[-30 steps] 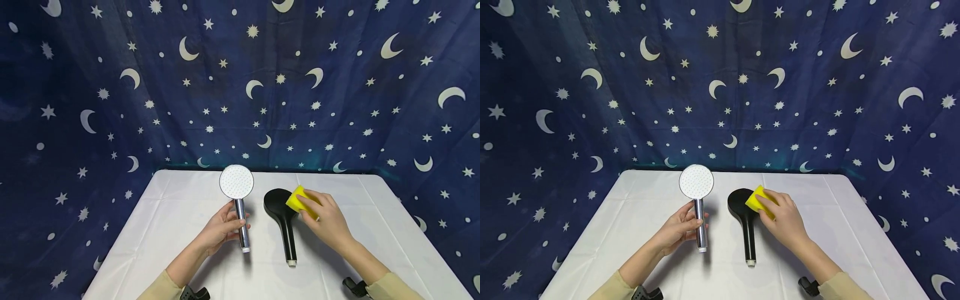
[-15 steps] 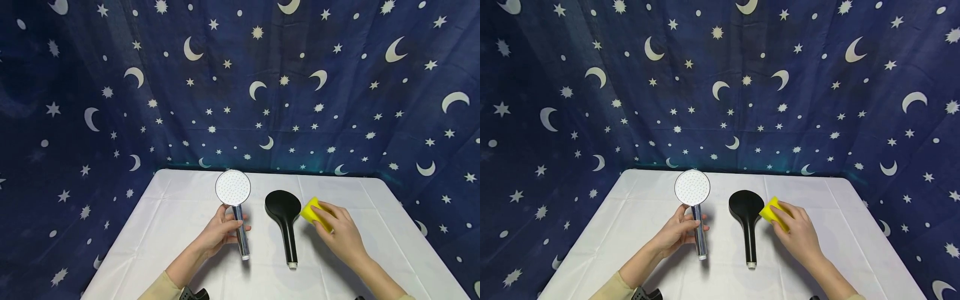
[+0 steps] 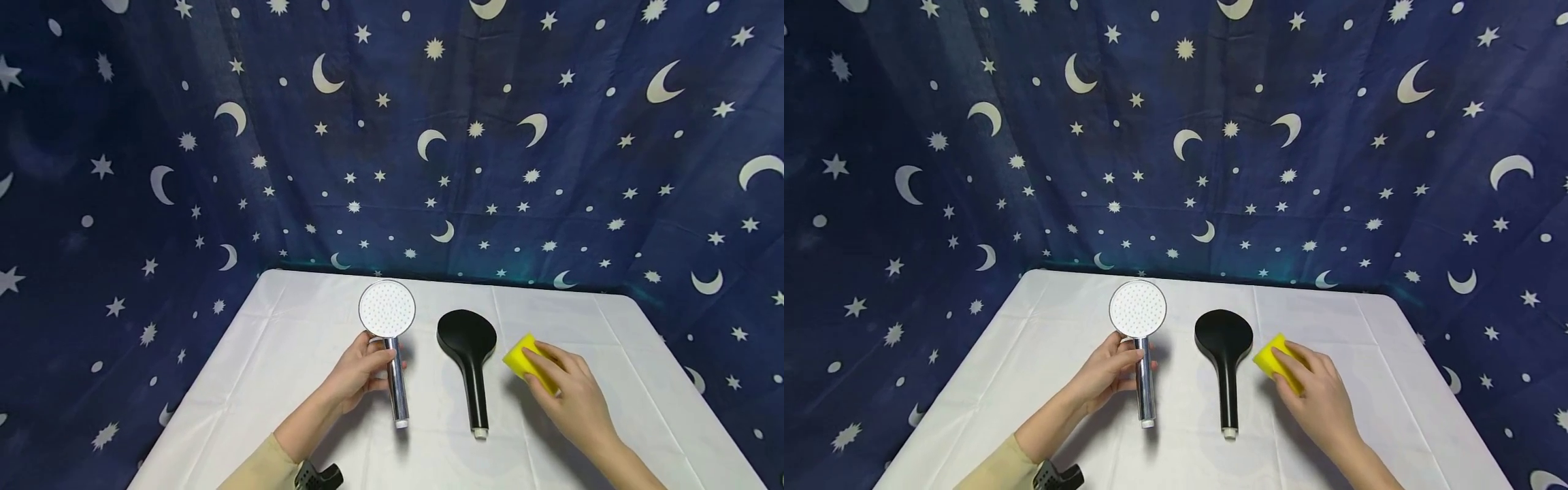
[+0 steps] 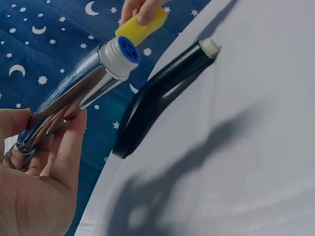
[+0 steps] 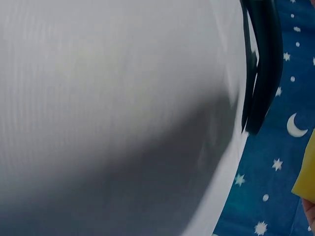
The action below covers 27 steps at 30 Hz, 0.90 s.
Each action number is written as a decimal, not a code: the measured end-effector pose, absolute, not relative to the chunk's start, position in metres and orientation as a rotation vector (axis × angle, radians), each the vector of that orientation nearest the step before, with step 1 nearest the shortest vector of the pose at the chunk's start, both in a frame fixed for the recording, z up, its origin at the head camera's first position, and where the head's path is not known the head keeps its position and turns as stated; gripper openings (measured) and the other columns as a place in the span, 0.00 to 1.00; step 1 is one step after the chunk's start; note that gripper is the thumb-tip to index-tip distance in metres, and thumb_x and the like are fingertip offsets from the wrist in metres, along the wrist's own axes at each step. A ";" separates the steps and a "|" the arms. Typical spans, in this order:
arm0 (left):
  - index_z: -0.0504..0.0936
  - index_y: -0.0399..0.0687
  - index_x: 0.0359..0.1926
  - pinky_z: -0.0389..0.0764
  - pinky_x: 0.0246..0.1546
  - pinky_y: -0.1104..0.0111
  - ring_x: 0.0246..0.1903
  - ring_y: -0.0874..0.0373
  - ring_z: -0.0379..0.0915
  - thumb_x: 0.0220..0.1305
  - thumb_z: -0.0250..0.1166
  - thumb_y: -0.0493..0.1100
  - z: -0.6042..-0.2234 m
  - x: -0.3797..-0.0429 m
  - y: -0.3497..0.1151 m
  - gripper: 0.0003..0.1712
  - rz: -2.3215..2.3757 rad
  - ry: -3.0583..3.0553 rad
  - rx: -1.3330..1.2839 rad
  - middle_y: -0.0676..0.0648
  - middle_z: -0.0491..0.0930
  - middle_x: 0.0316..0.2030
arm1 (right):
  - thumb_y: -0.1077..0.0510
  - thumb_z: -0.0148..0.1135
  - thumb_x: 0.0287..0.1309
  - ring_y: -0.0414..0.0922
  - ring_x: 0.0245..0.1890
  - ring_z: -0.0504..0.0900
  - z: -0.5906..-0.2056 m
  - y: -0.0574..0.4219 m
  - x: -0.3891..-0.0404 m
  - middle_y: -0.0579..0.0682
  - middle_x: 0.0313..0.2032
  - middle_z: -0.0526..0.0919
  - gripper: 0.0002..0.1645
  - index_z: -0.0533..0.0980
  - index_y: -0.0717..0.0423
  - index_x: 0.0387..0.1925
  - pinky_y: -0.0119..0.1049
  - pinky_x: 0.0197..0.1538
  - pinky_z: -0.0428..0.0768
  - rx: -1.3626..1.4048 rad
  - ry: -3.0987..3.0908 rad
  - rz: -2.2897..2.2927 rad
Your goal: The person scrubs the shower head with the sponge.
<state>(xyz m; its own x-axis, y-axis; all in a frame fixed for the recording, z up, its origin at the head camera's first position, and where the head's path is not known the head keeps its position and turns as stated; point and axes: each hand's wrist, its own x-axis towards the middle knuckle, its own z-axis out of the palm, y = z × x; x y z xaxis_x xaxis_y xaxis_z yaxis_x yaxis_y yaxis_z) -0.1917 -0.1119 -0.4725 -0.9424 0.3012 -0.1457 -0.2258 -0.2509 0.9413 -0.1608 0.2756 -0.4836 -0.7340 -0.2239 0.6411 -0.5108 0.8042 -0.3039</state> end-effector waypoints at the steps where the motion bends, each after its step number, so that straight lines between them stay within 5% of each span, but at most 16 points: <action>1: 0.59 0.47 0.69 0.87 0.34 0.61 0.50 0.43 0.84 0.68 0.66 0.38 -0.471 -0.193 -0.111 0.35 2.251 1.671 0.093 0.41 0.80 0.58 | 0.61 0.78 0.48 0.53 0.54 0.75 -0.484 0.274 -0.159 0.55 0.59 0.80 0.30 0.84 0.52 0.56 0.36 0.52 0.68 0.547 -2.390 0.635; 5: 0.58 0.52 0.71 0.88 0.34 0.59 0.48 0.44 0.85 0.69 0.65 0.40 -0.466 -0.198 -0.109 0.35 2.253 1.619 0.102 0.39 0.80 0.55 | 0.62 0.78 0.46 0.52 0.54 0.75 -0.484 0.263 -0.153 0.54 0.60 0.80 0.31 0.84 0.50 0.57 0.30 0.55 0.66 0.601 -2.376 0.654; 11: 0.60 0.48 0.72 0.87 0.41 0.54 0.48 0.43 0.85 0.77 0.58 0.57 -0.459 -0.202 -0.103 0.33 2.250 1.585 0.103 0.36 0.82 0.51 | 0.60 0.79 0.48 0.49 0.56 0.74 -0.484 0.245 -0.149 0.51 0.62 0.79 0.31 0.84 0.48 0.58 0.23 0.56 0.68 0.655 -2.393 0.681; 16: 0.65 0.42 0.67 0.87 0.40 0.60 0.45 0.46 0.86 0.75 0.61 0.55 -0.455 -0.205 -0.097 0.31 2.198 1.687 0.046 0.34 0.85 0.49 | 0.57 0.76 0.54 0.48 0.58 0.73 -0.473 0.221 -0.152 0.50 0.64 0.77 0.30 0.82 0.45 0.61 0.21 0.61 0.66 0.779 -2.337 0.748; 22: 0.71 0.44 0.64 0.88 0.36 0.61 0.38 0.54 0.84 0.70 0.66 0.56 -0.450 -0.210 -0.091 0.30 2.109 1.808 -0.105 0.41 0.82 0.48 | 0.47 0.62 0.71 0.50 0.58 0.75 -0.453 0.178 -0.164 0.52 0.65 0.76 0.23 0.80 0.47 0.63 0.29 0.64 0.68 1.140 -2.146 0.787; 27: 0.75 0.41 0.60 0.88 0.37 0.62 0.40 0.53 0.83 0.69 0.66 0.59 -0.447 -0.215 -0.090 0.31 2.039 1.876 -0.130 0.40 0.80 0.49 | 0.46 0.60 0.72 0.50 0.60 0.75 -0.444 0.152 -0.180 0.51 0.66 0.76 0.24 0.78 0.44 0.65 0.43 0.60 0.77 1.285 -2.161 0.685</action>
